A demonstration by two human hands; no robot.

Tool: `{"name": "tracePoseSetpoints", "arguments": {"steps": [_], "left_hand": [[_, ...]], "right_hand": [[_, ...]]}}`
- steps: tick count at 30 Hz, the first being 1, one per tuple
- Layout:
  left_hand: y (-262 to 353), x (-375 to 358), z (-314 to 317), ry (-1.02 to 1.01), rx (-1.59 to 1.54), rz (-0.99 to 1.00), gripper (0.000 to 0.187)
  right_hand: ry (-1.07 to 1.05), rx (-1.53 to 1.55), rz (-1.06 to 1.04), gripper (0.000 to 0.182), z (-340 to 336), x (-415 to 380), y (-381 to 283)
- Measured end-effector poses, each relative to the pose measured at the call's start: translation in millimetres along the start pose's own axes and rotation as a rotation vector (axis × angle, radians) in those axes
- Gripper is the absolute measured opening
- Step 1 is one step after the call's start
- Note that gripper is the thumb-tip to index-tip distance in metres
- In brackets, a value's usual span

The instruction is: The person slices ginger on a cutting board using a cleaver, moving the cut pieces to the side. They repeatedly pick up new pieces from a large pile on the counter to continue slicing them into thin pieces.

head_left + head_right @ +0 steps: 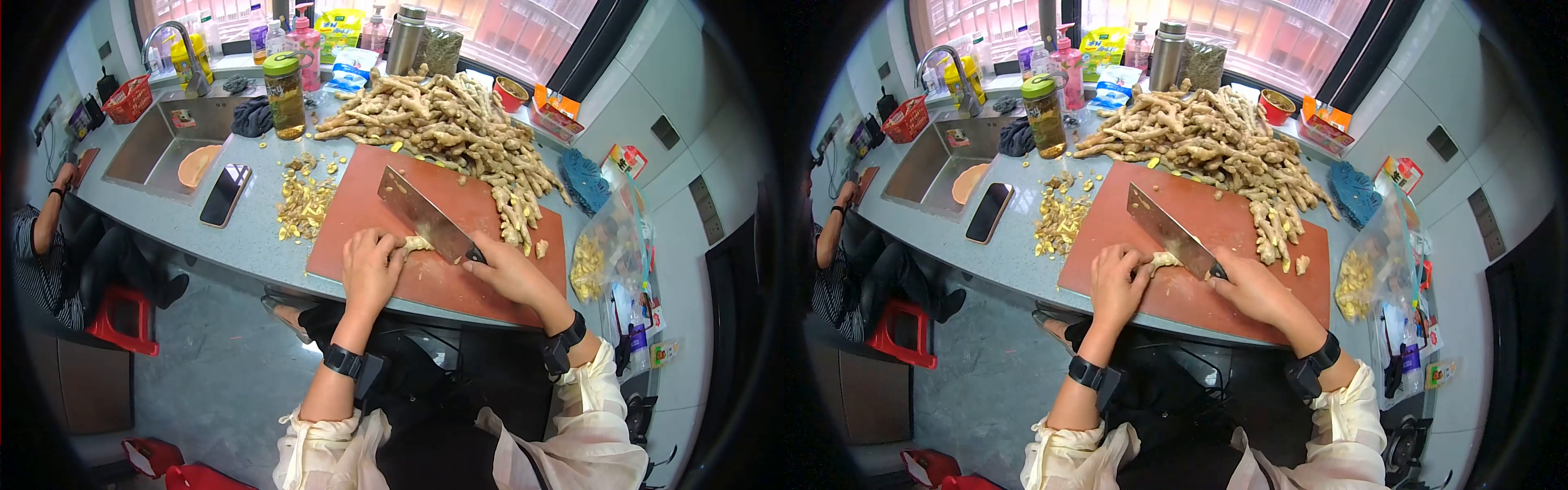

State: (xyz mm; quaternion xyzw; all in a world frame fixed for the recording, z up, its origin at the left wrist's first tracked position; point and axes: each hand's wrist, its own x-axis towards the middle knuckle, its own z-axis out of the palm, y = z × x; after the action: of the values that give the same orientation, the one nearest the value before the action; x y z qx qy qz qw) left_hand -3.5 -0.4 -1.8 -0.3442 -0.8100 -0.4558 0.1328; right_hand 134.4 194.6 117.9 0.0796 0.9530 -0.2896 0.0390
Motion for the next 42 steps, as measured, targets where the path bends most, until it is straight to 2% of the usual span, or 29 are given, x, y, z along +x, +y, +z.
{"name": "tracePoseSetpoints", "arguments": {"steps": [9, 21, 24, 26, 27, 29, 31, 33, 37, 42], "left_hand": [[1, 0, -1, -0.008, -0.004, -0.009, 0.013], [1, -1, -1, -0.053, -0.026, -0.031, 0.012], [1, -1, -1, -0.036, -0.02, -0.028, 0.012], [2, 0, -2, -0.031, -0.019, -0.031, 0.012], [2, 0, -2, -0.026, -0.017, -0.023, 0.012], [1, 0, -1, -0.047, 0.001, -0.044, 0.013], [0, 0, 0, -0.036, -0.002, -0.03, 0.013], [1, 0, -1, -0.036, -0.007, -0.017, 0.014], [1, 0, -1, -0.035, -0.009, -0.012, 0.015], [2, -1, -1, -0.05, 0.004, -0.01, 0.018]], "right_hand": [[-0.017, -0.128, 0.024, 0.034, -1, 3, -8], [-0.089, -0.337, 0.124, 0.026, 23, 19, -14], [-0.081, -0.255, 0.155, 0.028, 33, 31, -2], [0.142, -0.195, -0.155, 0.03, 34, 35, 24], [0.15, -0.196, -0.159, 0.03, 31, 32, 26], [0.082, 0.122, -0.02, 0.033, 24, 29, 28], [0.121, 0.171, -0.017, 0.032, 17, 14, 18], [0.138, 0.66, 0.232, 0.032, 10, -5, 5], [0.285, 0.81, 0.225, 0.037, 14, -36, 23], [0.287, 0.925, 0.248, 0.042, 29, -68, 40]]}}
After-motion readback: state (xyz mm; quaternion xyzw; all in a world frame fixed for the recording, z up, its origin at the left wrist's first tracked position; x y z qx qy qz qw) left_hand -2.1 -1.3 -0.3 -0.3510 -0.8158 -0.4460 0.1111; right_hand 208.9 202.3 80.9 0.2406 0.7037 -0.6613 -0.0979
